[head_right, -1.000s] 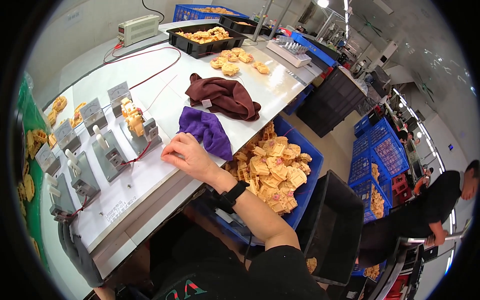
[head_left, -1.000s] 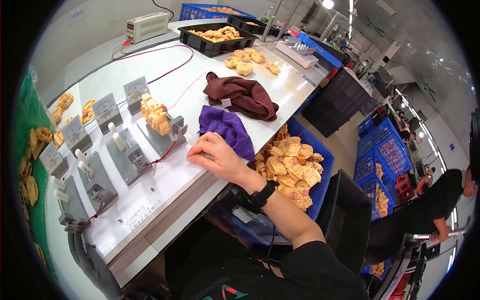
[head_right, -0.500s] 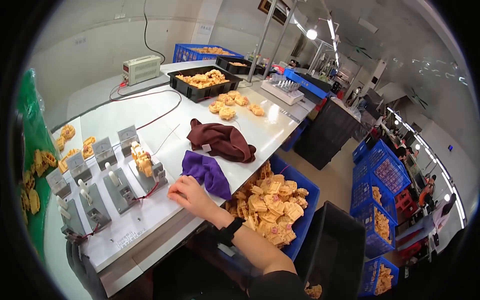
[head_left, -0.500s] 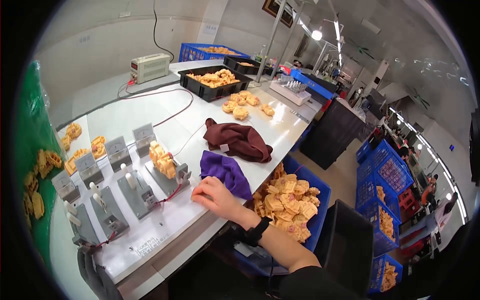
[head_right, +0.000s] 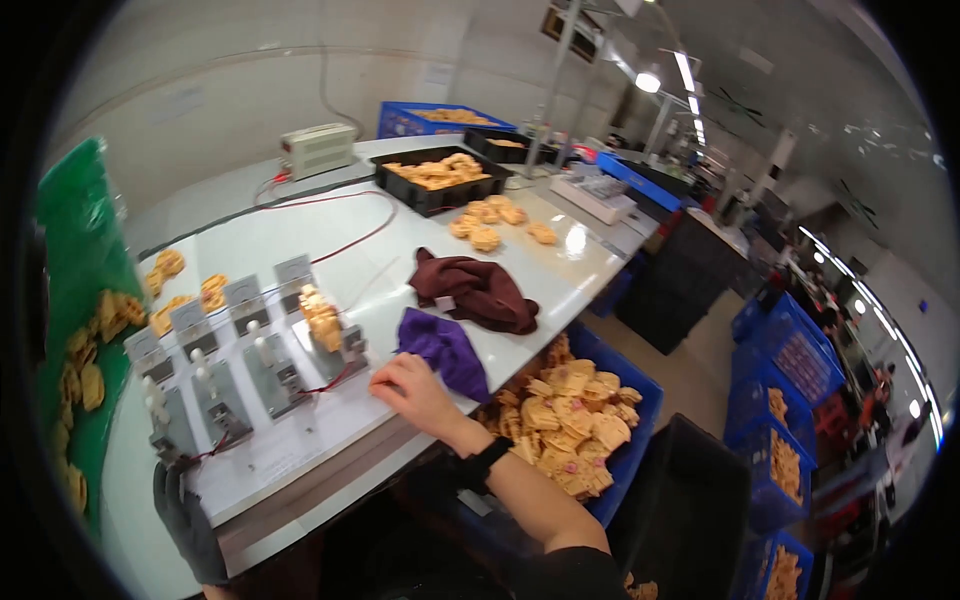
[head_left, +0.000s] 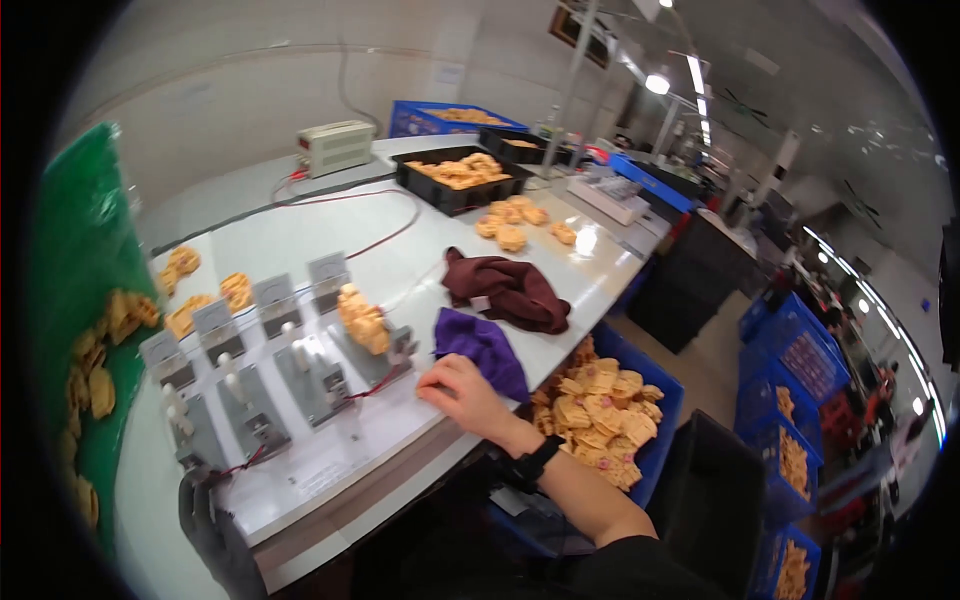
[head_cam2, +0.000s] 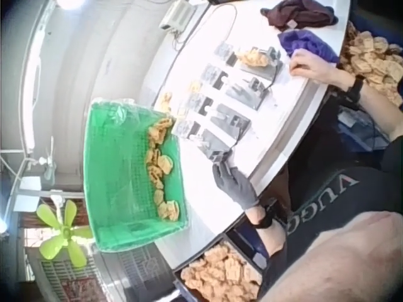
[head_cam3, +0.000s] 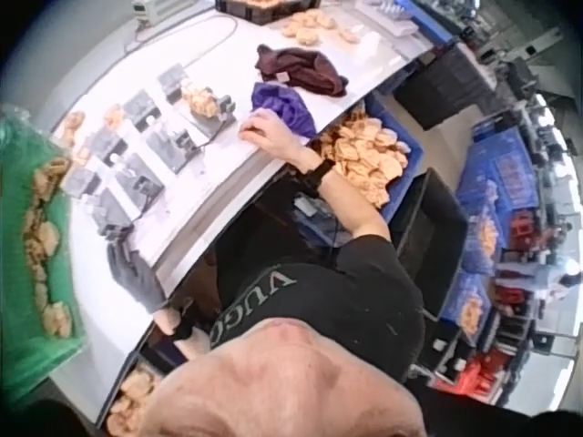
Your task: The recorder is assembling small plastic toy housing components onto a testing or assembly jig.
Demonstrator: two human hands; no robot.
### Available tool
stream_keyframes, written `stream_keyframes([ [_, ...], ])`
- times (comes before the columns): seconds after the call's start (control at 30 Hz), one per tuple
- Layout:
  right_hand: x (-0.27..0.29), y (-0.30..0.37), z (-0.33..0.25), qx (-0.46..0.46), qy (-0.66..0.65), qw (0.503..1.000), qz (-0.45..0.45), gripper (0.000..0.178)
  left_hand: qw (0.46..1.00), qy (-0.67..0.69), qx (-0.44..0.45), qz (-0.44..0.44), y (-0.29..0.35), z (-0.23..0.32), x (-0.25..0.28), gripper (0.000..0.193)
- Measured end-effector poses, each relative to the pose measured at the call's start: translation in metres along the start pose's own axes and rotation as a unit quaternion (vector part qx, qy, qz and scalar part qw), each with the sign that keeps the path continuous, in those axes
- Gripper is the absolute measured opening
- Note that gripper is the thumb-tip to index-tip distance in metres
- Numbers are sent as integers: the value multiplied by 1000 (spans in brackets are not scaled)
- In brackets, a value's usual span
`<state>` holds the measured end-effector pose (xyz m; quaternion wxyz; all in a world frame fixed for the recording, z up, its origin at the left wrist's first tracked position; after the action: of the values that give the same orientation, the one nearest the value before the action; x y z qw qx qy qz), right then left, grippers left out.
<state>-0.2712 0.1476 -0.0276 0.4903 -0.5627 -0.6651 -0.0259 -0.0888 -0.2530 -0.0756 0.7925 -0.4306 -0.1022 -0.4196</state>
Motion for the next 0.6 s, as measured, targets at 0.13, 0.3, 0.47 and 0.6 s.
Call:
stream_keyframes([
  [0.13,-15,0,-4,-5,41,999,-12,9,997,-52,36,36,-3,46,17,53],
  [0.3,11,27,78,-12,5,1000,-9,12,997,5,77,24,-19,66,9,43],
  [0.47,19,10,9,-35,62,997,-33,20,996,-34,79,15,-7,61,3,46],
  [0.6,10,0,2,-27,66,997,-20,21,994,-32,98,22,-8,59,2,41],
])
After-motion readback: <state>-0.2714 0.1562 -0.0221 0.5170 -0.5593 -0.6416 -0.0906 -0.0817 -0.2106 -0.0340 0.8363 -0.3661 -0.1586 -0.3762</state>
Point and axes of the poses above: each hand's wrist, its own y-axis away from the middle knuckle, its own x-axis out of the back of the hand, z = x × y, the point moved 8 cm from there along -y, towards the middle knuckle, and after that the axes turned 7 degrees about y, right-handed, at the moved point
